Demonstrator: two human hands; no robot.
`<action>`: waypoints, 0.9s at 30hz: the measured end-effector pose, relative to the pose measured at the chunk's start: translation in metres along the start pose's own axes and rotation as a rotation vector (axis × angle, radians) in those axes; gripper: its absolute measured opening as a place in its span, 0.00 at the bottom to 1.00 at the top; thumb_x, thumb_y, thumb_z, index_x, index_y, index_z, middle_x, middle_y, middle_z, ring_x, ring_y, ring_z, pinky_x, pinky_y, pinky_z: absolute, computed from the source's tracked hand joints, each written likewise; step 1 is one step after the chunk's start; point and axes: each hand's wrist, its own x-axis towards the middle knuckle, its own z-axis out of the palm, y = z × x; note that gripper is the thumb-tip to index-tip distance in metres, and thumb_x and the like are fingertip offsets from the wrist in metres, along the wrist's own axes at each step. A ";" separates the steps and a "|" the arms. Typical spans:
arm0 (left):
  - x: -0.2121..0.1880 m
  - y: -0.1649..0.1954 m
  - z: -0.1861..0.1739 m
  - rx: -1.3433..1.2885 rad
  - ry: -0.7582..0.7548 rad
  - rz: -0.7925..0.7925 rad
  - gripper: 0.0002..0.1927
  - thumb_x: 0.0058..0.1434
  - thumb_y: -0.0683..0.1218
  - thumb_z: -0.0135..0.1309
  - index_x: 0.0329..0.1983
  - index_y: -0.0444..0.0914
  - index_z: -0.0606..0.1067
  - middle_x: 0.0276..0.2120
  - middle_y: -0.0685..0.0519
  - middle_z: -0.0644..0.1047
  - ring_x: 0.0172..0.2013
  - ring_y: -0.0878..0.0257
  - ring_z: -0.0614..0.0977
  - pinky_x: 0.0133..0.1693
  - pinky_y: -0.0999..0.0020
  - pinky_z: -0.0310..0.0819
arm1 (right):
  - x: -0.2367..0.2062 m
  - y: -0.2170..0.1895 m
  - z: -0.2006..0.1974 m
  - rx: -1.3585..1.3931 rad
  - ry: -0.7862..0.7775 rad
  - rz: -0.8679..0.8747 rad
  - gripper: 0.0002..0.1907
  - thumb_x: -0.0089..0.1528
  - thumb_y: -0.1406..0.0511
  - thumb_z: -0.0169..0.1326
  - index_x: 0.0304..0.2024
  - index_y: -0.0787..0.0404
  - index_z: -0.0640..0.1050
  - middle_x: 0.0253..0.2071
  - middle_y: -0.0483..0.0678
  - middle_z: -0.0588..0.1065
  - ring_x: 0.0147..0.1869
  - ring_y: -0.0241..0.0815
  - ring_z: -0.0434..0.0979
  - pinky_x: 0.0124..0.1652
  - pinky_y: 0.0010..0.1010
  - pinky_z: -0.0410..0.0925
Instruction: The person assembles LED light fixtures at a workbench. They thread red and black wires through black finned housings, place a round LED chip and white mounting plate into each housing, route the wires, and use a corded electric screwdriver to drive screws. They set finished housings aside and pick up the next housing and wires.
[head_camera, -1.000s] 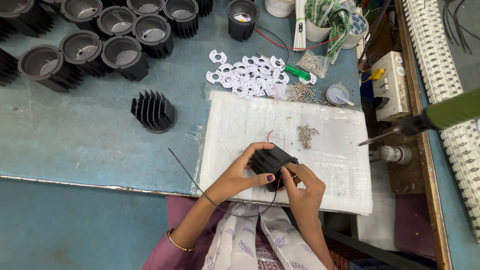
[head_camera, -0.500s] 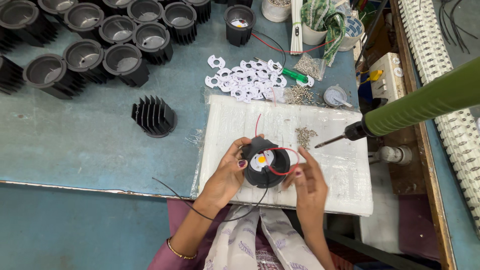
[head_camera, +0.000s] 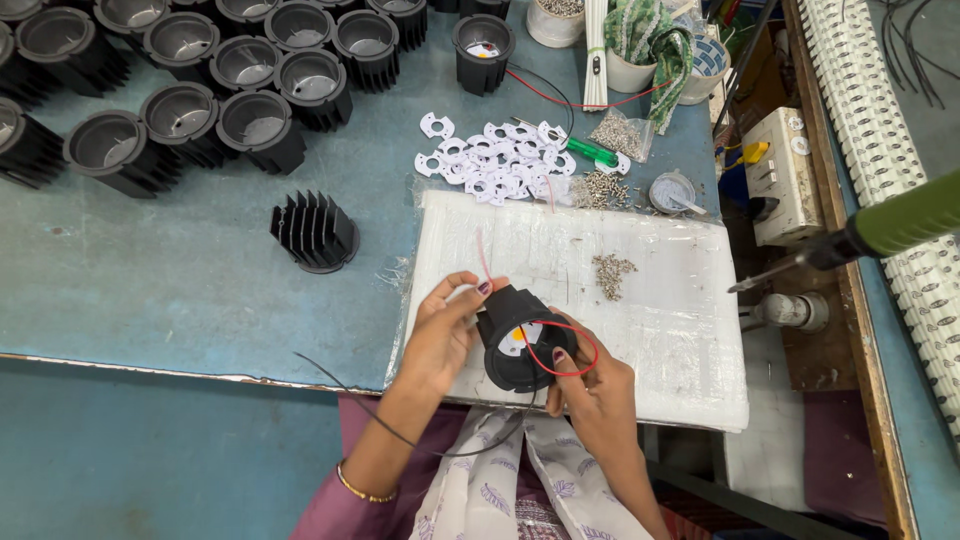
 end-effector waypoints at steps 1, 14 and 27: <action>0.007 0.001 -0.003 -0.009 0.004 0.040 0.11 0.65 0.37 0.52 0.49 0.38 0.68 0.50 0.39 0.81 0.50 0.56 0.82 0.51 0.60 0.75 | -0.001 -0.001 -0.002 0.014 -0.002 0.014 0.20 0.66 0.71 0.49 0.60 0.69 0.75 0.27 0.48 0.78 0.18 0.31 0.72 0.19 0.24 0.64; 0.075 0.083 -0.002 0.492 0.312 1.090 0.14 0.66 0.27 0.47 0.46 0.37 0.63 0.42 0.51 0.69 0.49 0.60 0.79 0.56 0.66 0.69 | -0.016 -0.012 -0.025 -0.112 -0.059 0.019 0.21 0.61 0.74 0.48 0.57 0.67 0.78 0.19 0.47 0.78 0.13 0.28 0.68 0.15 0.23 0.62; 0.089 0.106 0.012 0.779 0.552 1.299 0.14 0.61 0.26 0.44 0.45 0.35 0.63 0.41 0.50 0.70 0.46 0.60 0.77 0.56 0.65 0.70 | -0.015 -0.015 -0.031 -0.127 -0.151 -0.008 0.22 0.59 0.75 0.49 0.56 0.69 0.78 0.17 0.43 0.76 0.14 0.27 0.66 0.15 0.23 0.59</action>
